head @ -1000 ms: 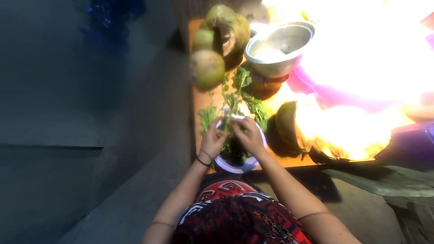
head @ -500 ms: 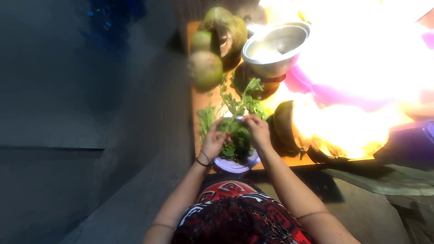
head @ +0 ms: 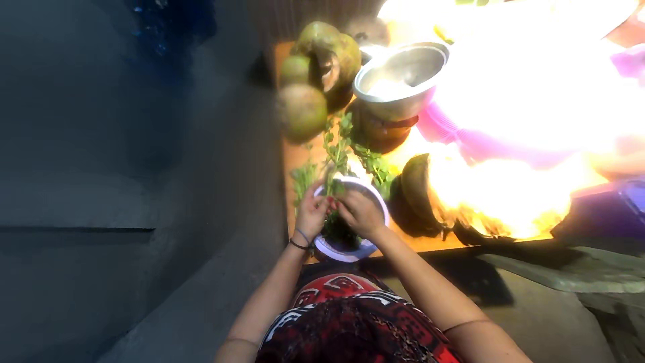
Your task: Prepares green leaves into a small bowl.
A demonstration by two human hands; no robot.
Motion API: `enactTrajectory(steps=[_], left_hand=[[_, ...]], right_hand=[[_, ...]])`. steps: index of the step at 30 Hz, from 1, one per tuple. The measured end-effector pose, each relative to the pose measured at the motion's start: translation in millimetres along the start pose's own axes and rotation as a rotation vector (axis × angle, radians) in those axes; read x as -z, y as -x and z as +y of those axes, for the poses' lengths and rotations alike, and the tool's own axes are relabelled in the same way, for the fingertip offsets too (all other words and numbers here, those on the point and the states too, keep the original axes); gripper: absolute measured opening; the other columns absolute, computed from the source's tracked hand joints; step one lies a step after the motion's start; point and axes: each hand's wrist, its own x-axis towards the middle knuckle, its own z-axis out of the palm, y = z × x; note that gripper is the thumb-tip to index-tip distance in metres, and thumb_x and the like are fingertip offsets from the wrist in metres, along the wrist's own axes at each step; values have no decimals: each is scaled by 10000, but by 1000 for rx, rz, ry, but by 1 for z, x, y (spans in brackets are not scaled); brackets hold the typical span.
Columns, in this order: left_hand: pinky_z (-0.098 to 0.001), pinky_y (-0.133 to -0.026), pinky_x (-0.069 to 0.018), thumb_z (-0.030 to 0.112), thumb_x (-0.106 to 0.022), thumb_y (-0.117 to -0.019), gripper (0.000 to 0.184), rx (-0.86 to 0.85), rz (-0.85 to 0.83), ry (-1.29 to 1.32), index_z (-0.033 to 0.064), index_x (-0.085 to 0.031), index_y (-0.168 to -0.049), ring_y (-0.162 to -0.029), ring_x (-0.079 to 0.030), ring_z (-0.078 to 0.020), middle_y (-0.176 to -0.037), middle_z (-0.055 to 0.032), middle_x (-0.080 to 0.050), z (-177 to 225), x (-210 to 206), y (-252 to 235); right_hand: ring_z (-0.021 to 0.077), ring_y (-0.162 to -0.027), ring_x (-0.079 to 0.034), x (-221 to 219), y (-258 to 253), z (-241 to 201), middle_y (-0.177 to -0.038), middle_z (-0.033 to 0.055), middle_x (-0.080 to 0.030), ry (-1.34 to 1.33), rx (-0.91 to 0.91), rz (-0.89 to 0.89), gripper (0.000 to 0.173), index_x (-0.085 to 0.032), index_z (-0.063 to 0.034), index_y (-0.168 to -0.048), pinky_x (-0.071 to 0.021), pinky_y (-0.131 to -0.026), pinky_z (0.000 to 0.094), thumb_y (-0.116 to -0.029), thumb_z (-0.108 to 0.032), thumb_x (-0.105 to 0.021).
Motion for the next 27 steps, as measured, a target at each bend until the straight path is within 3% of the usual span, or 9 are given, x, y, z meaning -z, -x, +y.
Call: enactTrajectory(steps=[4,8,10,13,15,16,20,23,27], left_hand=[[-184,-592,-489,50,-552,-1039,465,-1,-11,15,80,-450,-1492,-640,-586,-28,-835,-19,-688,-3,0,2],[-202,-628,-513,46,-551,-1038,404,9,-68,90,35,-506,-1438,-672,-605,-44,-845,-26,-691,-2,0,3],[-204,-618,-513,53,-536,-1042,383,43,-82,169,22,-515,-1423,-668,-608,-53,-834,-30,-687,-2,2,3],[-198,-623,-521,69,-495,-1048,342,99,-119,352,39,-546,-1384,-664,-607,-51,-818,-13,-673,-8,8,2],[-199,-620,-520,66,-473,-1050,298,156,-151,436,49,-587,-1324,-665,-605,-54,-814,-8,-667,-11,11,2],[-190,-604,-515,64,-454,-1059,277,189,-170,455,56,-597,-1296,-656,-600,-47,-806,1,-658,-11,12,3],[-224,-666,-544,77,-389,-1061,288,243,-281,448,36,-592,-1263,-697,-625,-69,-820,-3,-660,-16,14,5],[-274,-689,-572,65,-347,-1029,267,260,-263,391,31,-587,-1141,-715,-650,-109,-821,-22,-660,-16,11,3],[-231,-599,-526,48,-341,-1042,249,265,-153,202,13,-561,-1153,-629,-586,-79,-778,-18,-597,-10,5,2]], right_hand=[[323,-861,-733,0,-2,-1,-913,172,-735,-7,-26,10,227,-759,24,-979,-602,-762,472,-951,-131,-596],[53,-710,-624,8,-12,-12,-790,23,-694,-435,-539,40,141,-738,-12,-894,-536,-689,276,-949,-62,-618],[25,-707,-595,10,-16,-5,-782,-9,-671,-549,-700,91,200,-729,-30,-892,-525,-690,253,-989,-70,-559],[133,-971,-667,12,-16,7,-1055,81,-727,-466,-643,-36,184,-745,-21,-1058,-546,-885,372,-1011,-75,-575],[254,-1243,-614,11,-14,13,-1355,175,-630,-468,-615,-164,318,-664,3,-1294,-499,-1063,463,-993,-96,-633],[242,-1238,-620,10,-14,14,-1374,175,-621,-528,-641,-145,362,-634,15,-1329,-508,-1057,441,-982,-88,-645],[70,-880,-675,13,-24,1,-1013,30,-705,-832,-725,89,192,-649,-14,-1148,-587,-819,266,-957,-9,-641],[63,-870,-670,12,-25,-5,-965,25,-714,-822,-675,53,132,-691,-10,-1062,-581,-821,265,-934,15,-675],[82,-827,-673,3,-22,-10,-961,48,-713,-772,-635,15,160,-697,-1,-1083,-588,-763,277,-927,-33,-682]])
